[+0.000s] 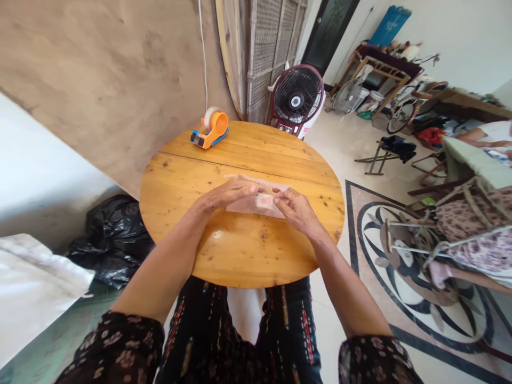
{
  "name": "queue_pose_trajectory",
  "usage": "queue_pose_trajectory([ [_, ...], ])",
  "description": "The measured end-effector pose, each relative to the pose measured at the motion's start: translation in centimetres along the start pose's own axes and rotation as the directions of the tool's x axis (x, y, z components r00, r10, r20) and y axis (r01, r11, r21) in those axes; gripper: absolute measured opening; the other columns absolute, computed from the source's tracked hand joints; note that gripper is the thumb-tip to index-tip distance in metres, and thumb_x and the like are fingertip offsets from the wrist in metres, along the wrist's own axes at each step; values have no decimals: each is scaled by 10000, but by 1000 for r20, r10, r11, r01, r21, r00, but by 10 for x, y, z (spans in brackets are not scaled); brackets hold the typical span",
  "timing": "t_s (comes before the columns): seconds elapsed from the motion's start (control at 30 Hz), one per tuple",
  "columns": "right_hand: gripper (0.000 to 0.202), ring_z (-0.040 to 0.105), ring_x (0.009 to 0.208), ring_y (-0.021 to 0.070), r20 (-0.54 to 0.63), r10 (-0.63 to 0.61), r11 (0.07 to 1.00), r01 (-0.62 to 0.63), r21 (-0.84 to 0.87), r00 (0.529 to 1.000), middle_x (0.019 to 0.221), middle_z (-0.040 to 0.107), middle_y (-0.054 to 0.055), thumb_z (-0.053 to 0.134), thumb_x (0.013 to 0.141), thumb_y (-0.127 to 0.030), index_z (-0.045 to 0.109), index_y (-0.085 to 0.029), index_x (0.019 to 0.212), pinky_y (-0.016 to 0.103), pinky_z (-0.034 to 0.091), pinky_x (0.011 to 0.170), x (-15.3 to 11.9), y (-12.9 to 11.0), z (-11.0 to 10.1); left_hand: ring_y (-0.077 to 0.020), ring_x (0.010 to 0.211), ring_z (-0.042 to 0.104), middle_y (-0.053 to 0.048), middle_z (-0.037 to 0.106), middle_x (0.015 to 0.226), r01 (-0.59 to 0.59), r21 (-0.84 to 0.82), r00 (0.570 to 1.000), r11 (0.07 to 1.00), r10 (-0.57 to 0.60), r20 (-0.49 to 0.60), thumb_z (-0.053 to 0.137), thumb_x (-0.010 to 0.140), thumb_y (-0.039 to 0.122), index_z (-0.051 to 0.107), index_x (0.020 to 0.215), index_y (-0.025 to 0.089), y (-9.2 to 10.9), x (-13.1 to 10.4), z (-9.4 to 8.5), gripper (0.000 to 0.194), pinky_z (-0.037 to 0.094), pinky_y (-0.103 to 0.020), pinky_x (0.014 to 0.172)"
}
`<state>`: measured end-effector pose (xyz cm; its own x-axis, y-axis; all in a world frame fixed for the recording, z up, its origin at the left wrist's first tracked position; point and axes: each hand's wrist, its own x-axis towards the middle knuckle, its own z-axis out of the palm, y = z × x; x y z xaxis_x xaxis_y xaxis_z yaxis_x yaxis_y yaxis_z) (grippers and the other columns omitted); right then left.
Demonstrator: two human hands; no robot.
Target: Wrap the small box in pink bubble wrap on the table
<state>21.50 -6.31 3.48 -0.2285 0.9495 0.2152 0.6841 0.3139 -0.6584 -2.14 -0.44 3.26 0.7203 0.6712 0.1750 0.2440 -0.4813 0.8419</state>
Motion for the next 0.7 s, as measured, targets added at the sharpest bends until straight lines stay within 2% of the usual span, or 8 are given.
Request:
queue_pose_trajectory([
  [0.1, 175, 674, 1002, 239, 11, 25, 996, -26, 82, 1000, 1148, 705, 82, 548, 900, -343, 665, -214, 894, 367, 519, 816, 2, 4, 2, -308, 1165, 596, -61, 687, 1232, 48, 119, 999, 992, -48, -3, 630, 768, 615, 707, 1124, 226, 0, 1, 1, 533, 439, -430, 1017],
  [0.17, 181, 677, 985, 242, 8, 38, 994, -39, 105, 999, 1141, 715, 76, 555, 894, -353, 671, -214, 897, 389, 525, 842, 3, 8, 4, -279, 1070, 630, -59, 716, 1123, 59, 187, 998, 981, -56, -22, 685, 727, 568, 701, 1060, 202, -2, 3, 5, 495, 457, -399, 972],
  [0.3, 204, 681, 920, 242, -24, 42, 988, -38, 148, 999, 997, 743, 56, 562, 889, -373, 696, -221, 908, 384, 549, 812, 3, 20, 11, -232, 982, 636, -48, 727, 1045, 33, 250, 997, 968, -13, -81, 680, 740, 454, 673, 897, 189, -8, 8, 13, 307, 472, -345, 899],
  [0.4, 237, 679, 875, 244, -37, 47, 984, -40, 175, 998, 876, 735, 47, 566, 889, -407, 709, -226, 942, 376, 560, 769, 4, 28, 16, -206, 966, 637, -45, 727, 1094, -15, 222, 998, 975, 28, -53, 625, 776, 370, 639, 790, 186, -11, 9, 14, 185, 468, -323, 882],
  [0.5, 254, 671, 879, 247, -50, 40, 982, -30, 185, 998, 846, 718, 46, 570, 891, -445, 707, -234, 921, 382, 558, 777, 3, 27, 17, -192, 954, 636, -42, 726, 1121, -40, 197, 998, 980, 47, -32, 597, 786, 351, 617, 742, 186, -10, 10, 14, 173, 461, -318, 888],
  [0.63, 267, 644, 1017, 253, -67, -66, 984, 76, 162, 996, 1003, 676, 67, 612, 879, -468, 689, -223, 805, 392, 516, 900, -4, 12, 6, -189, 884, 625, -42, 727, 994, -9, 179, 999, 984, 15, -30, 619, 778, 422, 620, 757, 181, -6, 9, 15, 242, 468, -303, 820],
  [0.7, 328, 600, 1130, 252, 9, -149, 975, 145, 166, 989, 1132, 628, 70, 594, 898, -493, 684, -213, 753, 381, 469, 975, -8, 2, -3, -184, 810, 610, -36, 700, 879, 20, 157, 1000, 987, -17, -22, 617, 784, 488, 622, 759, 172, -3, 8, 14, 317, 463, -291, 748],
])
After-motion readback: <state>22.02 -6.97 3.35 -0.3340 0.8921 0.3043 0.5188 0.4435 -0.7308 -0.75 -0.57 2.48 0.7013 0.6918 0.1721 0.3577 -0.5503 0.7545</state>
